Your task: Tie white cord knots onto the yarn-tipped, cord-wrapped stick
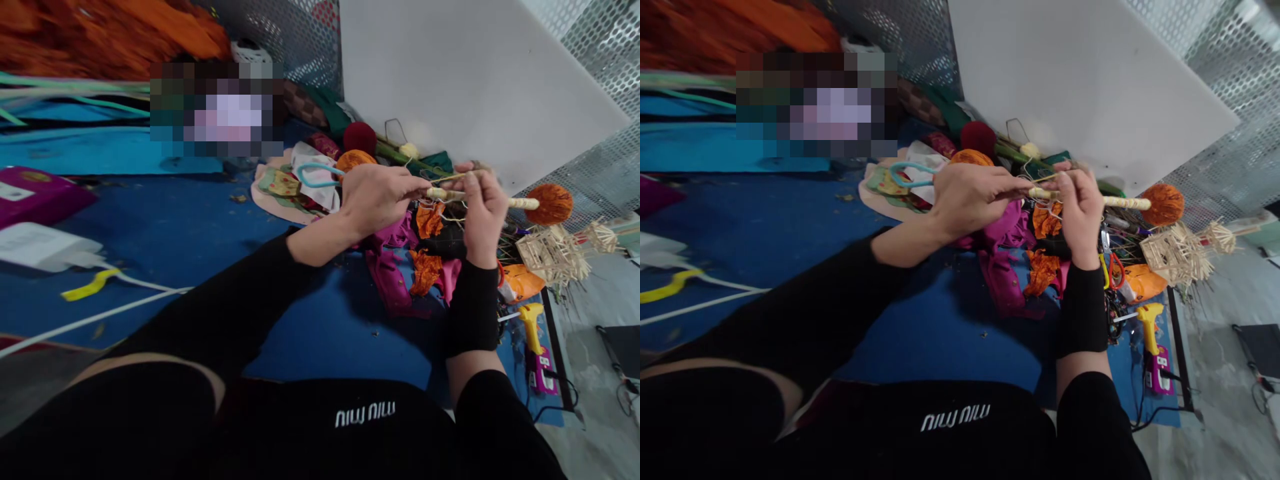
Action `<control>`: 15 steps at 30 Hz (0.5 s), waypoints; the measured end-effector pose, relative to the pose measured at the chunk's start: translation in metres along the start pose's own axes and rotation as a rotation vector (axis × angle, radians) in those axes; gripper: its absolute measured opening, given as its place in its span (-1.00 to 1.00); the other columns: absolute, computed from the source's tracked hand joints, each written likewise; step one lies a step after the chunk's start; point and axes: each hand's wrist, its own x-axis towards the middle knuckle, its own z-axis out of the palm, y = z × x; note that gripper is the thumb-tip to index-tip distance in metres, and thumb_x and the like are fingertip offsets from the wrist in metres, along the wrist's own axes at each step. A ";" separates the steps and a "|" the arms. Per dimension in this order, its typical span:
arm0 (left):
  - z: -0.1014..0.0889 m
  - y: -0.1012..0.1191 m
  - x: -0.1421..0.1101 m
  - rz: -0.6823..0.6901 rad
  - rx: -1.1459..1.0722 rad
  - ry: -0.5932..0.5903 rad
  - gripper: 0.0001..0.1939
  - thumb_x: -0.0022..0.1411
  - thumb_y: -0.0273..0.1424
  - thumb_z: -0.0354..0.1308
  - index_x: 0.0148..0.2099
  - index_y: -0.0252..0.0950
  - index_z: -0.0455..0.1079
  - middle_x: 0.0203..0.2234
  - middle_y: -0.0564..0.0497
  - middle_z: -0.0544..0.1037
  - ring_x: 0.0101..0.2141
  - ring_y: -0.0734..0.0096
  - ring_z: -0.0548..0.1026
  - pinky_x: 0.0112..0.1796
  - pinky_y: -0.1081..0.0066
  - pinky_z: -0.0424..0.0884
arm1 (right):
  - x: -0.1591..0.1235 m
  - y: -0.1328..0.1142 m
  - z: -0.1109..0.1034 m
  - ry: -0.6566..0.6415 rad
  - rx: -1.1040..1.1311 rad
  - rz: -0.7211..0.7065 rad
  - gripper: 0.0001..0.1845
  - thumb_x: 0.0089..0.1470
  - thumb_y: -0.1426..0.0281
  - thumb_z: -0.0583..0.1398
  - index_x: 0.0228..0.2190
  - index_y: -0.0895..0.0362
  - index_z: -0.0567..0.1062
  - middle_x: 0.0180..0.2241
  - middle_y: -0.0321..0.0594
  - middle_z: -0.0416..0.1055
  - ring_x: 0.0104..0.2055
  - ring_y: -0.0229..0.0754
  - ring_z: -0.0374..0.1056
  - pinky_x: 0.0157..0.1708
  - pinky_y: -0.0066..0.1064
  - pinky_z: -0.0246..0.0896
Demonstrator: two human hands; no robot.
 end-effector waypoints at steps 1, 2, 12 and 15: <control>-0.004 -0.002 0.002 -0.029 -0.002 -0.004 -0.65 0.45 -0.28 0.11 0.09 -0.02 0.70 -0.20 0.00 0.75 -0.23 0.19 0.66 -0.34 0.30 0.33 | 0.000 -0.003 -0.011 0.024 0.052 0.040 -0.65 0.37 0.10 0.19 -0.36 0.06 0.52 -0.30 -0.31 0.48 -0.34 -0.34 0.42 -0.23 -0.39 0.45; -0.008 -0.004 0.003 -0.062 -0.001 -0.010 -0.65 0.46 -0.26 0.11 0.10 0.00 0.69 -0.18 0.02 0.75 -0.20 0.18 0.66 -0.33 0.29 0.33 | 0.000 -0.005 -0.025 0.039 0.097 0.086 -0.67 0.34 0.11 0.22 -0.36 0.06 0.53 -0.37 -0.36 0.46 -0.46 -0.39 0.33 -0.37 -0.46 0.36; -0.057 -0.041 0.013 -0.234 0.100 -0.134 -0.52 0.32 -0.18 0.07 0.14 -0.12 0.66 -0.07 0.05 0.75 -0.12 0.23 0.62 -0.23 0.24 0.33 | -0.005 0.039 -0.146 0.309 -0.057 0.268 -0.83 0.03 0.33 0.40 -0.53 0.07 0.57 -0.53 -0.34 0.39 -0.63 -0.41 0.12 -0.62 -0.38 -0.10; -0.065 -0.050 0.011 -0.204 0.068 -0.199 -0.53 0.28 -0.17 0.06 0.06 -0.13 0.70 -0.19 0.12 0.76 -0.21 0.35 0.62 -0.32 0.34 0.30 | -0.002 0.054 -0.147 0.450 -0.115 0.243 -0.85 0.04 0.39 0.35 -0.55 0.05 0.57 -0.56 -0.35 0.37 -0.64 -0.42 0.13 -0.60 -0.36 -0.10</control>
